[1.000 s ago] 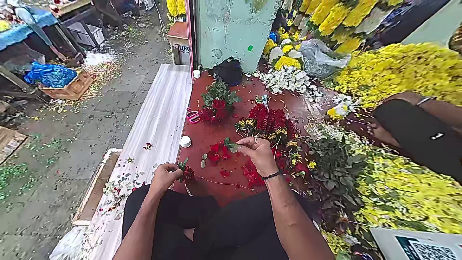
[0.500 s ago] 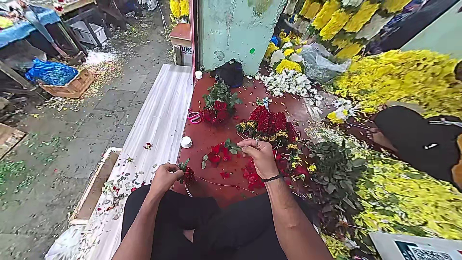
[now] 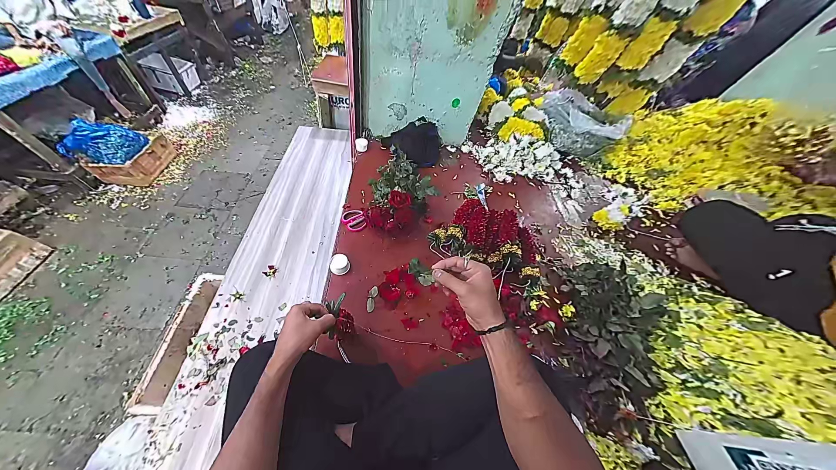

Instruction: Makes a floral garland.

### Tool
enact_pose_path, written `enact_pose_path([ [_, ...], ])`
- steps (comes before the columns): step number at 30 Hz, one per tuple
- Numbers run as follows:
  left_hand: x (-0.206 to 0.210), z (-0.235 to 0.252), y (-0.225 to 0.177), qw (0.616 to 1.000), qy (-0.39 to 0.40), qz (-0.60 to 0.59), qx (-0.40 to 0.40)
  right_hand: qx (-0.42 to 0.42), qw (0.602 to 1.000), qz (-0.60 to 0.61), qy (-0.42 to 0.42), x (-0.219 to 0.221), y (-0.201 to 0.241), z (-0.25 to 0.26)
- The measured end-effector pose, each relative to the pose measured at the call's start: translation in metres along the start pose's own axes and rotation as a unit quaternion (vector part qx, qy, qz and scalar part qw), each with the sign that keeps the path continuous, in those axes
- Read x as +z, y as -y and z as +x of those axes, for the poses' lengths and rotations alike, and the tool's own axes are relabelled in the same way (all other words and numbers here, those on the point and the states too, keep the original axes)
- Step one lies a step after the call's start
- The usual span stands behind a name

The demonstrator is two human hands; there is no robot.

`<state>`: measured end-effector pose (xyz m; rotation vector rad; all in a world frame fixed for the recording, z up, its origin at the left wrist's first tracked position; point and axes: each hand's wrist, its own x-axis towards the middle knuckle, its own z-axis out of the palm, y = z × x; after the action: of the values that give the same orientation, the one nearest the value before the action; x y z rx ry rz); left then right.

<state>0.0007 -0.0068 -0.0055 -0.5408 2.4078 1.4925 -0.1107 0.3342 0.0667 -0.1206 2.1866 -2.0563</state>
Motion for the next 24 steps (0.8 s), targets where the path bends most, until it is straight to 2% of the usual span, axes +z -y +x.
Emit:
enact_pose_path([
  [9,-0.0015,-0.0012,-0.0025,1.0,0.003,0.007,-0.001,0.002,0.999,0.048,0.019,-0.0002,-0.002,-0.0005],
  [24,-0.0023,-0.0018,-0.003,1.0,0.006,0.014,0.001,-0.004,1.0,-0.024,0.01,0.0048,-0.0021,-0.0024],
])
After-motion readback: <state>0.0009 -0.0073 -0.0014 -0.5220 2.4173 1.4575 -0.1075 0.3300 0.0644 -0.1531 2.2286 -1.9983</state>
